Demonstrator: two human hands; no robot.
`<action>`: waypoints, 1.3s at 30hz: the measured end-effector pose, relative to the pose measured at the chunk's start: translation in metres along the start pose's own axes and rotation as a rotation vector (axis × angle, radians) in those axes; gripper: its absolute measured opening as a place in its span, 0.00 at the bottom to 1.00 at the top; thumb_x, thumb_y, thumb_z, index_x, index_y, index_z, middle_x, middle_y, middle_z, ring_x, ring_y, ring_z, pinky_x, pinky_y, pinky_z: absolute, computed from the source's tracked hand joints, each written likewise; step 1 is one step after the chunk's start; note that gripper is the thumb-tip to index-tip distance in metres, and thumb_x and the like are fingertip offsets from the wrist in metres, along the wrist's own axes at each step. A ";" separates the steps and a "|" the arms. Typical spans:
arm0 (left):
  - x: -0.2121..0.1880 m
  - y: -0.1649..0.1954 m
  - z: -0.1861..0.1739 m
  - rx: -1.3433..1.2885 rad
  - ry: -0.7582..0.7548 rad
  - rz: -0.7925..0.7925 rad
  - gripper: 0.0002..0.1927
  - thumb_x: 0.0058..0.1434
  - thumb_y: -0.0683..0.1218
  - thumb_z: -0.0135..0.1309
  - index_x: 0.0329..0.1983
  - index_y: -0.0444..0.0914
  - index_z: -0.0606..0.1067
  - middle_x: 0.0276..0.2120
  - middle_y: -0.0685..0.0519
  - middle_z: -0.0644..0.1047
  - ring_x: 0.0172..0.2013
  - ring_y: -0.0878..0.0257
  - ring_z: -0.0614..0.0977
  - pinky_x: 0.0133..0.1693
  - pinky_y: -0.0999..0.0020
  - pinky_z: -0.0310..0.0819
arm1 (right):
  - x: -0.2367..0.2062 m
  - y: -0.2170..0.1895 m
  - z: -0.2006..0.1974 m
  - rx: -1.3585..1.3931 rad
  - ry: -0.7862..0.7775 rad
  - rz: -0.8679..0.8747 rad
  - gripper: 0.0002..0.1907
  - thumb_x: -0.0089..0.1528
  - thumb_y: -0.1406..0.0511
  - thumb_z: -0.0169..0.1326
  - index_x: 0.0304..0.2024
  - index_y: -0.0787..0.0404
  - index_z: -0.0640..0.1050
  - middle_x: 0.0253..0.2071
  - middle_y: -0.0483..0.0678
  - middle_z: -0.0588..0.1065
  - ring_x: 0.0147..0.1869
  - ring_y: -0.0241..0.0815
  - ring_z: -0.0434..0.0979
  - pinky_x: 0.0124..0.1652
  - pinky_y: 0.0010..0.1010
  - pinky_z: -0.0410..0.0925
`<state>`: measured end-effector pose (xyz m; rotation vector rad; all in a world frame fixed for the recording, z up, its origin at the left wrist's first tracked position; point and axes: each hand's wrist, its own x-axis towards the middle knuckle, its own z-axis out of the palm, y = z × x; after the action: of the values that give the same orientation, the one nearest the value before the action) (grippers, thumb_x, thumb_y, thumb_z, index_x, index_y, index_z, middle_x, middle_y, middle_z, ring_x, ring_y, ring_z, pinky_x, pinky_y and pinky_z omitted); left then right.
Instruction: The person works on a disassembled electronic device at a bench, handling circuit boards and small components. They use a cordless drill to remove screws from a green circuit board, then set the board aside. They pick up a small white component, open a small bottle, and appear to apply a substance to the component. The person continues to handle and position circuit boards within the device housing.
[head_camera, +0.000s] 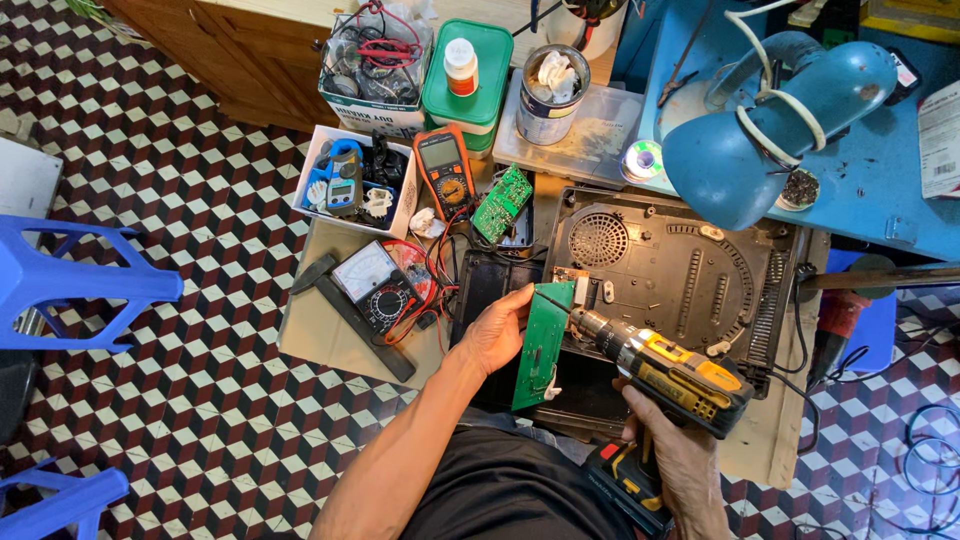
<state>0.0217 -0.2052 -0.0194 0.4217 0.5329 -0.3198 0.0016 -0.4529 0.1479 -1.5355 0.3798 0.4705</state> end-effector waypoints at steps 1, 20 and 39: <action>0.000 0.000 0.000 0.002 -0.004 -0.002 0.19 0.65 0.55 0.58 0.51 0.39 0.78 0.44 0.52 0.79 0.47 0.62 0.77 0.54 0.62 0.71 | 0.000 0.000 0.000 0.008 -0.001 -0.003 0.19 0.58 0.70 0.60 0.52 0.66 0.78 0.42 0.54 0.82 0.26 0.36 0.73 0.26 0.28 0.70; -0.013 0.002 0.005 0.008 -0.014 0.077 0.14 0.66 0.50 0.57 0.52 0.42 0.78 0.46 0.57 0.80 0.48 0.65 0.79 0.53 0.65 0.72 | 0.005 0.000 -0.006 -0.004 -0.026 0.088 0.19 0.56 0.69 0.61 0.50 0.66 0.78 0.39 0.54 0.82 0.26 0.35 0.74 0.25 0.28 0.71; -0.005 -0.009 0.009 0.047 0.035 0.038 0.18 0.67 0.53 0.57 0.51 0.36 0.76 0.46 0.49 0.81 0.48 0.60 0.81 0.52 0.62 0.76 | 0.002 0.004 -0.017 -0.047 0.002 0.061 0.11 0.59 0.65 0.63 0.35 0.70 0.81 0.23 0.49 0.74 0.23 0.37 0.71 0.25 0.27 0.64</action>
<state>0.0182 -0.2168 -0.0123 0.4834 0.5516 -0.2889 0.0025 -0.4700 0.1433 -1.5739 0.4210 0.5291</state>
